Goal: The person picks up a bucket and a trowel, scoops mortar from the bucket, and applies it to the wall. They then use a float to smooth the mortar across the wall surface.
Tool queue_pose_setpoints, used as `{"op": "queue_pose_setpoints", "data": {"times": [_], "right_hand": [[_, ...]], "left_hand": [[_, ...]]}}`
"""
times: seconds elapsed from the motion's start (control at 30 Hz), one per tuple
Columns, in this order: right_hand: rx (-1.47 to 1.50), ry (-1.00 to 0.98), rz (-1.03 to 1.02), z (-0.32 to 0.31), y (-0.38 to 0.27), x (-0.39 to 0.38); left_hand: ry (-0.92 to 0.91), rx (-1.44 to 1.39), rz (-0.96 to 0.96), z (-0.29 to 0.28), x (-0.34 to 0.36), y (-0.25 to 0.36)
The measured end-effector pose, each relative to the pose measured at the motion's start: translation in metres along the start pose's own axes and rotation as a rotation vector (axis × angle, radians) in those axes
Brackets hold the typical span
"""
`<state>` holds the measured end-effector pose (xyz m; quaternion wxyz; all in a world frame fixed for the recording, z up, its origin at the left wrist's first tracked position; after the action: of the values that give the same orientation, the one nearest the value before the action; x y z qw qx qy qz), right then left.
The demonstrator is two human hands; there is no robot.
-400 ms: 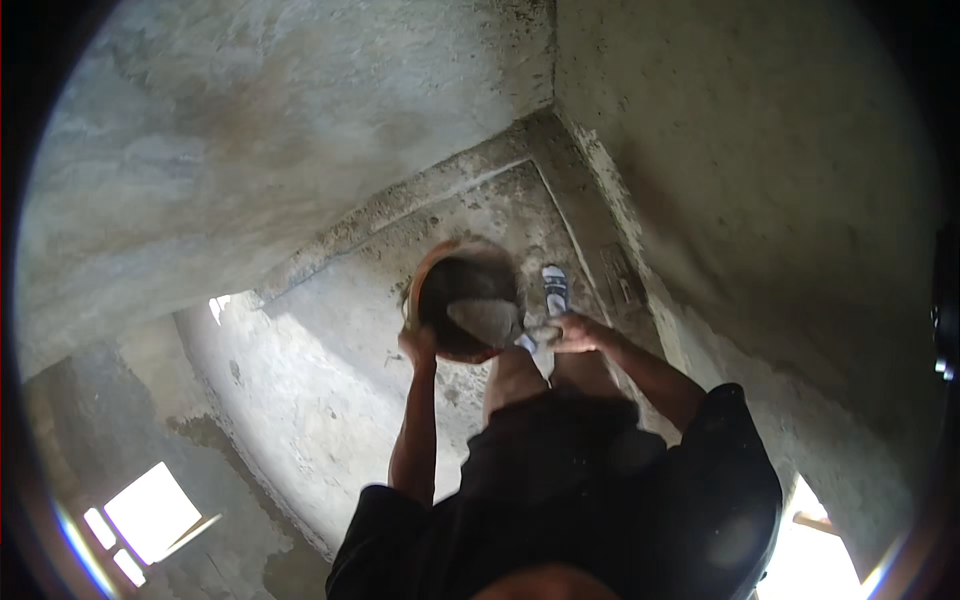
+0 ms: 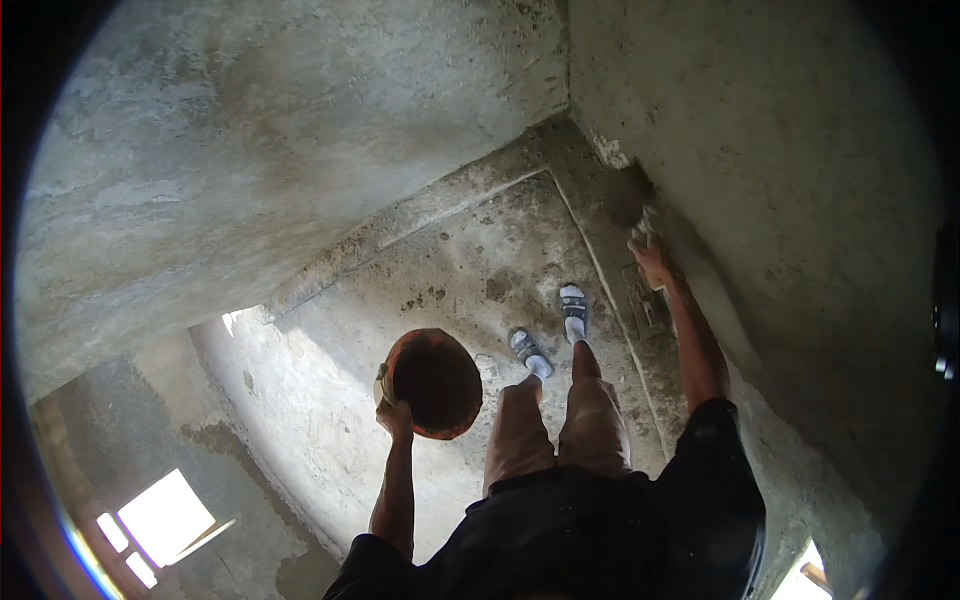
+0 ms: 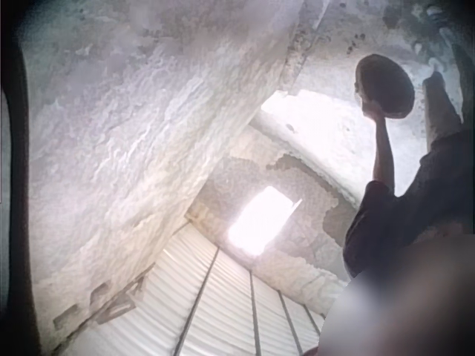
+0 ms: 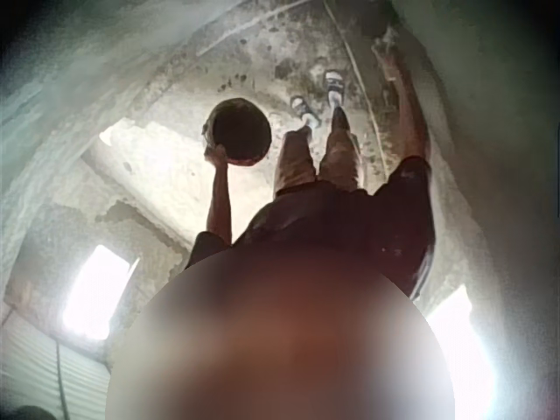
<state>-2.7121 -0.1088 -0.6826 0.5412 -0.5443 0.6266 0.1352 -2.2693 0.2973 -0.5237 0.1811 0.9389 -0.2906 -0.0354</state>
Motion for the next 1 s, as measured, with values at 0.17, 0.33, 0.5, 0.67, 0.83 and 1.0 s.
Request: {"op": "queue_pose_setpoints", "data": {"times": [0.17, 0.33, 0.5, 0.67, 0.83, 1.0], "right_hand": [[-0.201, 0.276, -0.154, 0.003, -0.141, -0.185], [-0.142, -0.141, -0.392, 0.066, -0.16, -0.253], [-0.462, -0.072, -0.502, 0.146, -0.105, -0.235], [-0.883, 0.715, -0.905, 0.142, -0.116, -0.21], [-1.11, 0.811, -0.839, 0.149, -0.11, -0.226], [-0.597, 0.106, -0.416, 0.112, -0.134, -0.253]], "left_hand": [[-0.125, -0.053, 0.009, -0.023, 0.002, 0.023], [-0.175, -0.265, -0.131, -0.034, 0.005, 0.055], [-0.236, -0.486, -0.062, -0.063, 0.009, 0.134], [-0.273, -0.445, 0.083, -0.086, 0.018, 0.208], [-0.218, -0.542, 0.302, -0.1, 0.014, 0.255], [-0.165, -0.627, 0.444, -0.099, 0.01, 0.261]]}}
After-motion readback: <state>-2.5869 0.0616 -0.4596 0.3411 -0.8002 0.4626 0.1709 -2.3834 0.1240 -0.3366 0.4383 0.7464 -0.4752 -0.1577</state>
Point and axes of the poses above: each hand's wrist, its own x-axis towards the middle knuckle, its own z-axis out of the palm, y = z × x, the point moved 3 cm from there along x, towards the middle knuckle, and after that the axes turned 11 degrees about z, right-handed, at the moved point
